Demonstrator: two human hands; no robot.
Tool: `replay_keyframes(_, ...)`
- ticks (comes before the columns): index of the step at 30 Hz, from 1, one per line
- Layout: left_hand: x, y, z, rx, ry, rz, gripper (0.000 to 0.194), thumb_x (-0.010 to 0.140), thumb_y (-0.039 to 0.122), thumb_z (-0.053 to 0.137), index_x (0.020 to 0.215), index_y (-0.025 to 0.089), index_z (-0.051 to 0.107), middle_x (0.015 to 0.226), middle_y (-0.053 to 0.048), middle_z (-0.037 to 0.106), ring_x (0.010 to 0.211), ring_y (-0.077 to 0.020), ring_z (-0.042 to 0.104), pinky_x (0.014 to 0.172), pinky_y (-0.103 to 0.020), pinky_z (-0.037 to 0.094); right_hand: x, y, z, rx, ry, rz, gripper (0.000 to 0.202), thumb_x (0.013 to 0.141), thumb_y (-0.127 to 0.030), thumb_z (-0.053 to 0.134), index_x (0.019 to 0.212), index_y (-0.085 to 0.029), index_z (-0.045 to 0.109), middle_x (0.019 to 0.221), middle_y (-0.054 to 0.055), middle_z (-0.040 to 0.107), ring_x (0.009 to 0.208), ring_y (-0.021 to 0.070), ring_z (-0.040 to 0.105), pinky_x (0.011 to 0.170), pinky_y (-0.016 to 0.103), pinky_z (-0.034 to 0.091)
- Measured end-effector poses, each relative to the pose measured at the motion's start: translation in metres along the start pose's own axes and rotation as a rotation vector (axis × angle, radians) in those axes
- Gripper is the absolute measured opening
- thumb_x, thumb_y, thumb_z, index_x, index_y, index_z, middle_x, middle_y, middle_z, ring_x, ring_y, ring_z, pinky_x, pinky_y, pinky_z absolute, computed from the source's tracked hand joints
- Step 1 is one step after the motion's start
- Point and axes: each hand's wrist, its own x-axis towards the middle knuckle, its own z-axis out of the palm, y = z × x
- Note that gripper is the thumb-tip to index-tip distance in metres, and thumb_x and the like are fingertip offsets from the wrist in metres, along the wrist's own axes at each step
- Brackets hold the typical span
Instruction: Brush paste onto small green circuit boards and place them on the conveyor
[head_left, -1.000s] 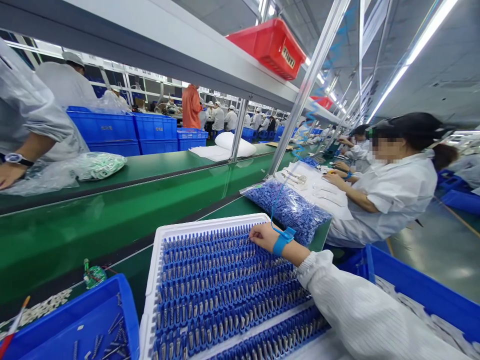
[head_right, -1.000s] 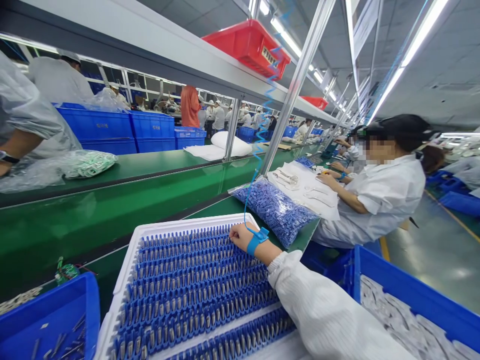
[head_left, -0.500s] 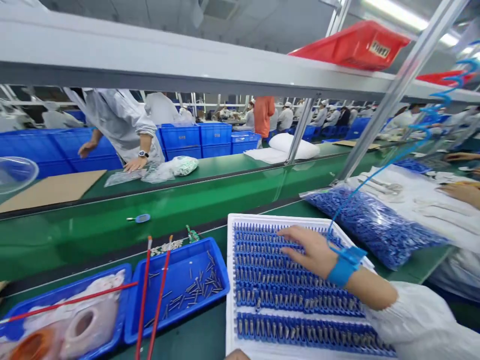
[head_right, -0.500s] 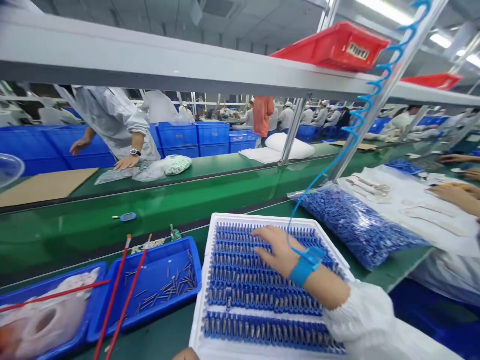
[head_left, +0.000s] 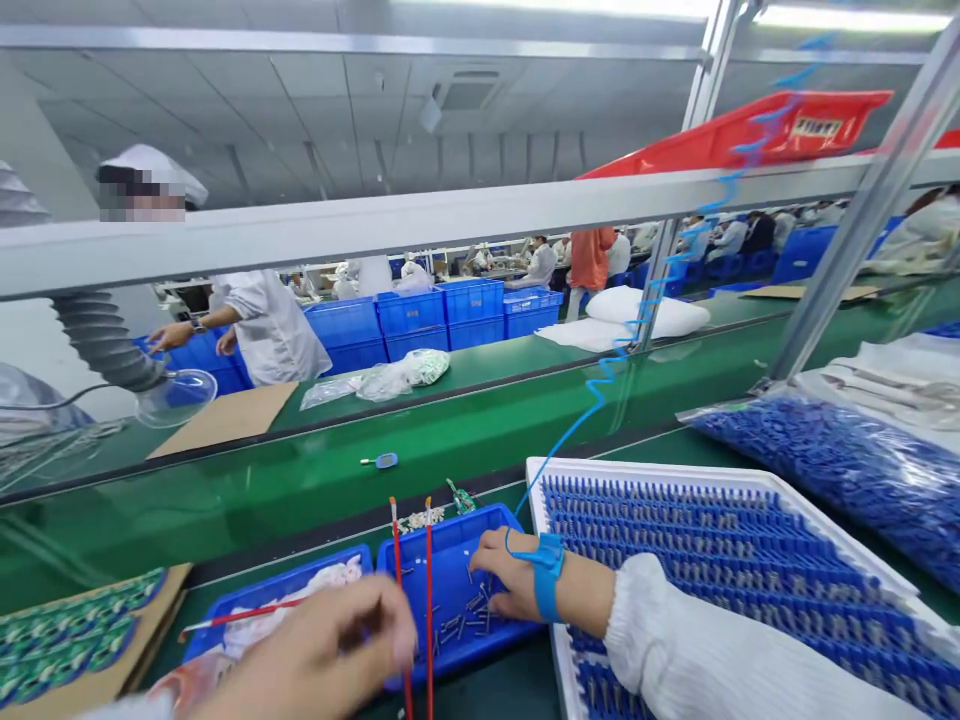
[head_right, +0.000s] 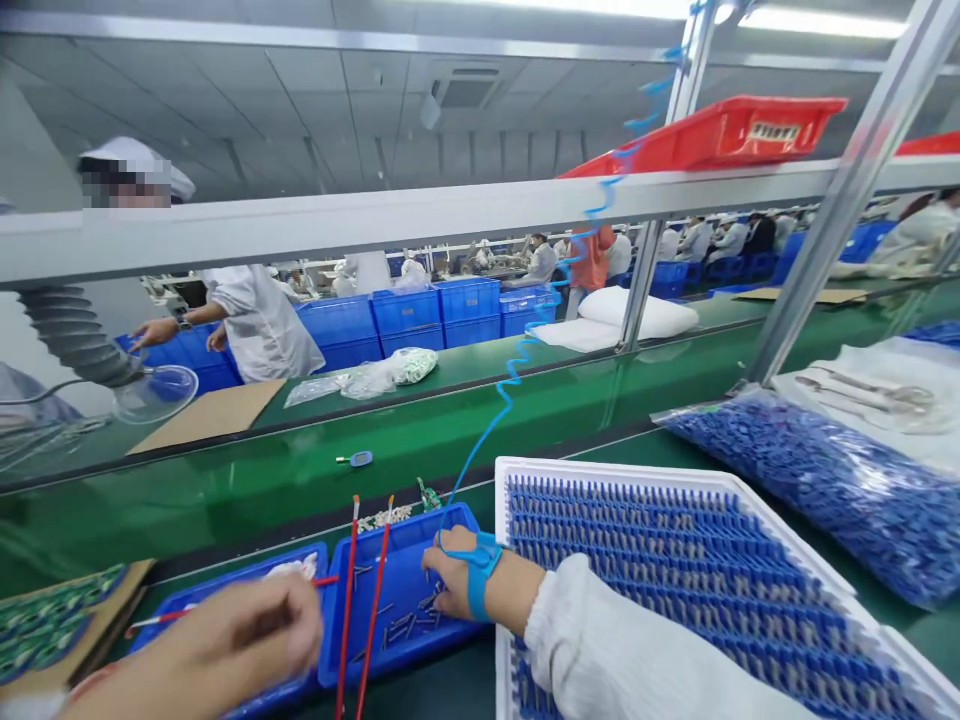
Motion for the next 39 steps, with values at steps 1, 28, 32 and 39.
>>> replay_keyframes(1, 0.022, 0.001, -0.017, 0.263, 0.087, 0.048, 0.027, 0.084, 0.042, 0.049, 0.071, 0.020, 0.059, 0.073, -0.002, 0.062, 0.072, -0.0167, 0.054, 0.063, -0.024, 0.038, 0.003, -0.003, 0.000, -0.016, -0.025, 0.024, 0.040, 0.075, -0.019, 0.076, 0.112, -0.013, 0.060, 0.109, 0.012, 0.053, 0.098, 0.0298, 0.052, 0.085, 0.041, 0.047)
replay_keyframes(28, 0.294, -0.026, 0.011, 1.050, -0.501, 0.604, 0.033, 0.081, 0.022, 0.062, 0.113, 0.016, 0.056, 0.114, -0.009, 0.058, 0.105, -0.0246, 0.054, 0.090, -0.047, 0.044, -0.015, 0.003, -0.003, 0.132, 0.065, 0.048, 0.029, 0.080, -0.023, 0.073, 0.107, -0.017, 0.062, 0.102, 0.005, 0.059, 0.098, 0.0226, 0.055, 0.088, 0.031, 0.048)
replay_keyframes(32, 0.281, -0.024, 0.027, 1.076, -0.594, 0.622, 0.036, 0.079, 0.019, 0.064, 0.114, 0.016, 0.056, 0.116, -0.009, 0.057, 0.105, -0.0251, 0.055, 0.090, -0.048, 0.044, -0.017, -0.007, -0.013, 0.077, -0.009, 0.105, 0.029, 0.083, -0.019, 0.069, 0.109, -0.012, 0.060, 0.106, 0.010, 0.056, 0.102, 0.0258, 0.053, 0.090, 0.035, 0.047)
replay_keyframes(39, 0.219, 0.009, -0.021, 1.017, -0.408, 0.628, 0.034, 0.082, 0.016, 0.058, 0.116, 0.014, 0.056, 0.119, -0.014, 0.057, 0.109, -0.0272, 0.052, 0.093, -0.043, 0.040, 0.009, -0.006, 0.002, -0.027, -0.120, 0.070, 0.048, 0.076, -0.013, 0.074, 0.120, -0.011, 0.055, 0.113, 0.011, 0.053, 0.101, 0.0298, 0.053, 0.087, 0.040, 0.049)
